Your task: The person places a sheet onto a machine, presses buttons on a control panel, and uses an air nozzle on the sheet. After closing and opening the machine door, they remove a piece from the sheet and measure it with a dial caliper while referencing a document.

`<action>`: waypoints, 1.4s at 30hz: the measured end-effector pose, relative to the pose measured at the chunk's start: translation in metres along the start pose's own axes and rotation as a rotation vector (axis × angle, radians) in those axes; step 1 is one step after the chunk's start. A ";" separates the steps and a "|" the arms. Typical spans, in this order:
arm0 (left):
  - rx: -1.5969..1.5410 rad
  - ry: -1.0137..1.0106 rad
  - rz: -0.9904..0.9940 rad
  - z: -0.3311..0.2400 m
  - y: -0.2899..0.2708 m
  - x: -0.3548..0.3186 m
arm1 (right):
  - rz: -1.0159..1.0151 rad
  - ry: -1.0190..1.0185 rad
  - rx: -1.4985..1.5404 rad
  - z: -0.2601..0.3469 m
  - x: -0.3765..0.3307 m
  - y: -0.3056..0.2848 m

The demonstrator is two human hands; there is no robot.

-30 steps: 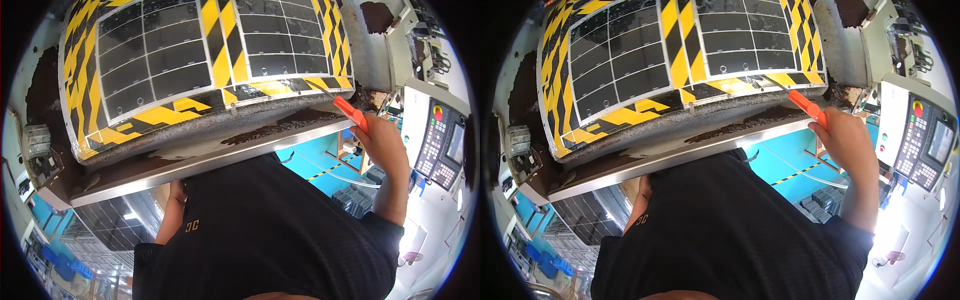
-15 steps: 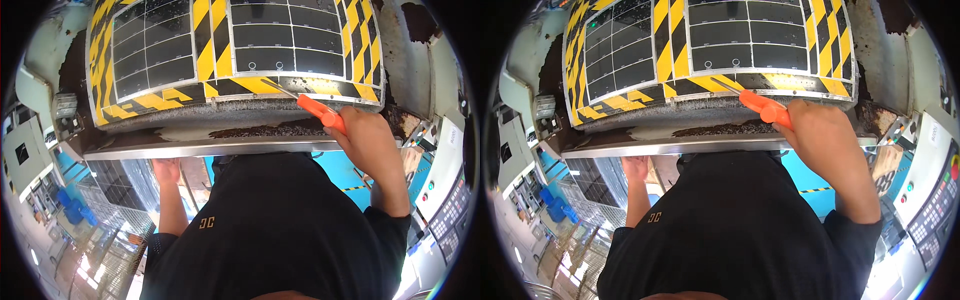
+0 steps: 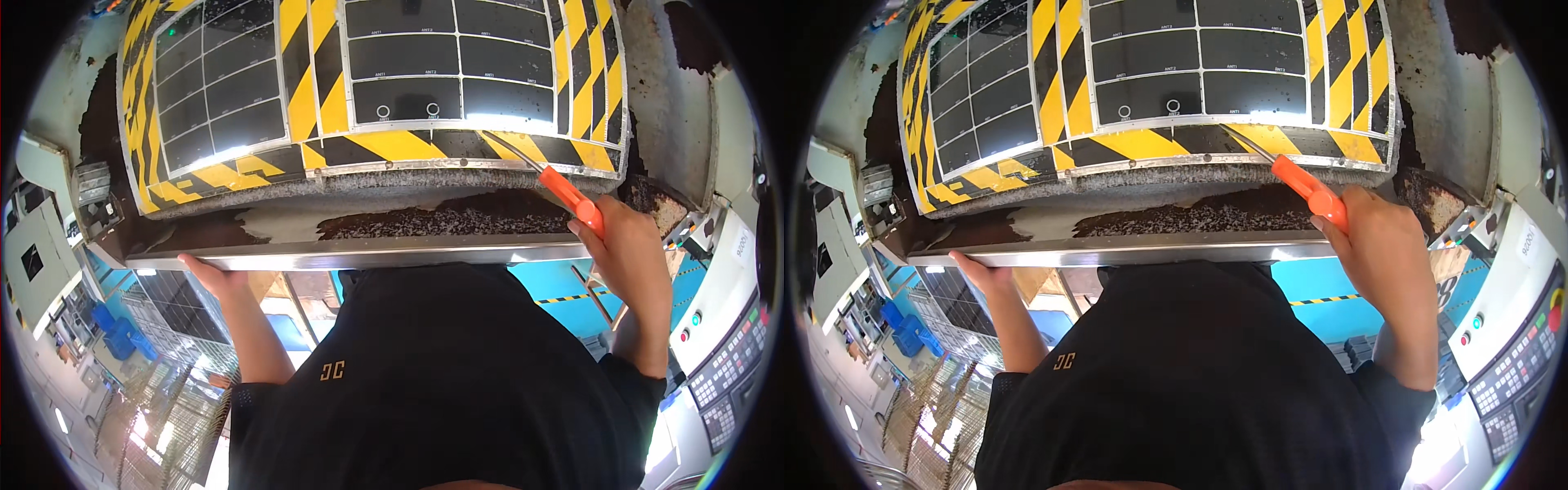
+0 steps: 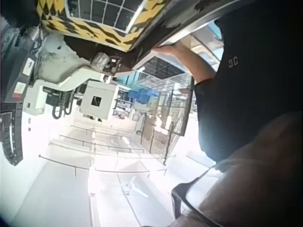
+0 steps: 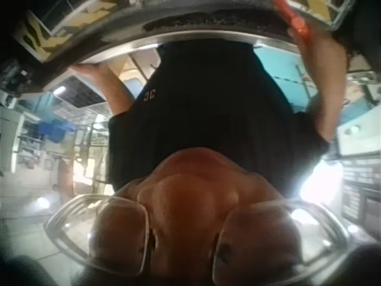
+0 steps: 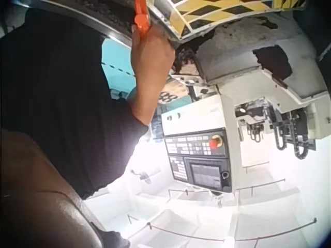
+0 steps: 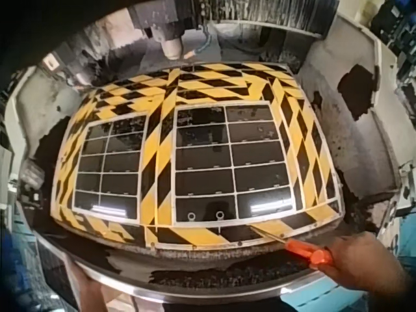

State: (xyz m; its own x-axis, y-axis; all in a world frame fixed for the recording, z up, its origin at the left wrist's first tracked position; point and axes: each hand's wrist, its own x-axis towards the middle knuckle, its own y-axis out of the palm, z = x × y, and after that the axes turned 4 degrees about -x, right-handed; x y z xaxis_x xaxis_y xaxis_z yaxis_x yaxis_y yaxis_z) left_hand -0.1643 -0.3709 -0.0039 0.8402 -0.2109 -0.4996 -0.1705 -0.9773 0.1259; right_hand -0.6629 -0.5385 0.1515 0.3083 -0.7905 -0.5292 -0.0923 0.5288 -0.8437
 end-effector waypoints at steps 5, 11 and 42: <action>0.018 0.010 0.008 0.003 -0.012 0.011 | 0.076 0.006 0.108 -0.002 0.013 0.000; 0.009 -0.022 0.080 0.003 -0.021 0.019 | 0.158 -0.010 0.162 -0.004 0.024 -0.002; 0.063 0.051 -0.196 0.003 0.016 -0.008 | 0.248 0.014 0.202 -0.004 0.056 -0.002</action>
State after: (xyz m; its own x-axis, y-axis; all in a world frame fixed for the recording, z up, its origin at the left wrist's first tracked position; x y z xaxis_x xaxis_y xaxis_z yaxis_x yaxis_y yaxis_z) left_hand -0.1755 -0.3844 -0.0004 0.8849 -0.0169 -0.4654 -0.0317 -0.9992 -0.0240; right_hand -0.6498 -0.5851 0.1238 0.2868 -0.6334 -0.7187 0.0274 0.7553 -0.6548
